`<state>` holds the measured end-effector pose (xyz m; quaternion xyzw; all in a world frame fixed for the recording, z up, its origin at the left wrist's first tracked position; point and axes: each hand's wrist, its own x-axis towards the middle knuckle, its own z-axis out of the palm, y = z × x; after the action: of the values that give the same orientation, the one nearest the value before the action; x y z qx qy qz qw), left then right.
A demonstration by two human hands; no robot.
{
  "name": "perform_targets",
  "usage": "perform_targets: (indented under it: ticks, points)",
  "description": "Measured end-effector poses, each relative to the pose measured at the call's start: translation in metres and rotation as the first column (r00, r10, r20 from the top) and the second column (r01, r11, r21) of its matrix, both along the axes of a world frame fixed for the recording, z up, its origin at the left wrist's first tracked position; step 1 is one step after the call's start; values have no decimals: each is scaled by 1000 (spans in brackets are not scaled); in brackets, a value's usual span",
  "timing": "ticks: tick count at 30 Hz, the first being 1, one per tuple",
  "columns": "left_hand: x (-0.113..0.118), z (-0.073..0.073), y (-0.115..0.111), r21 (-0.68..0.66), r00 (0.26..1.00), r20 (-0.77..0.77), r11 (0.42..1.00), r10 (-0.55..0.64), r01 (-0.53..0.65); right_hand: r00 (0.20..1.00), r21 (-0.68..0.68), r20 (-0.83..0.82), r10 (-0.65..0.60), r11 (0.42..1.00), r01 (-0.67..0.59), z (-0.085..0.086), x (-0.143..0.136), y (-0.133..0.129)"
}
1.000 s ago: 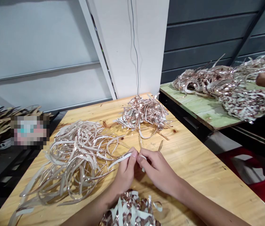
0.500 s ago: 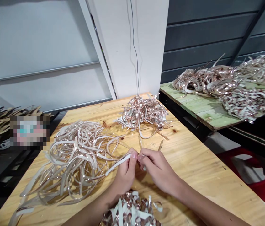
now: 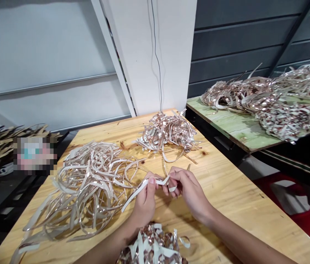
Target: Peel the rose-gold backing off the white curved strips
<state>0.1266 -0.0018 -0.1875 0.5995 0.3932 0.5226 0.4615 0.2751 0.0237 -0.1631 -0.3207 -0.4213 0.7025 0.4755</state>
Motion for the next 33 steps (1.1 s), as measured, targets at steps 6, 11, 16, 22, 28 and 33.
perform_targets:
  ticks: [6, 11, 16, 22, 28, 33]
  points:
    - [-1, -7, -1, 51, 975, -23, 975, 220, -218, 961, -169, -241, -137, 981, 97, 2, -4, 2]
    - [-1, -18, -3, -18, 947, 109, 954, 301, -301, 989, -86, -144, -16, 996, 4, 4, -7, 1]
    - [-3, -11, -7, 122, 983, 64, 976, 172, -179, 913, 243, 403, -65, 969, -38, -7, -5, -3]
    - [-5, -5, -7, 232, 979, -13, 953, 202, -194, 784, 343, 613, -99, 927, -152, -8, 0, -5]
    - [-8, -5, -3, 165, 981, -152, 982, 120, -94, 740, 443, 660, -127, 862, -247, -5, -2, -9]
    - [-5, -1, 2, 45, 946, -306, 994, 106, -96, 700, 503, 683, -210, 830, -241, -6, -1, -8]
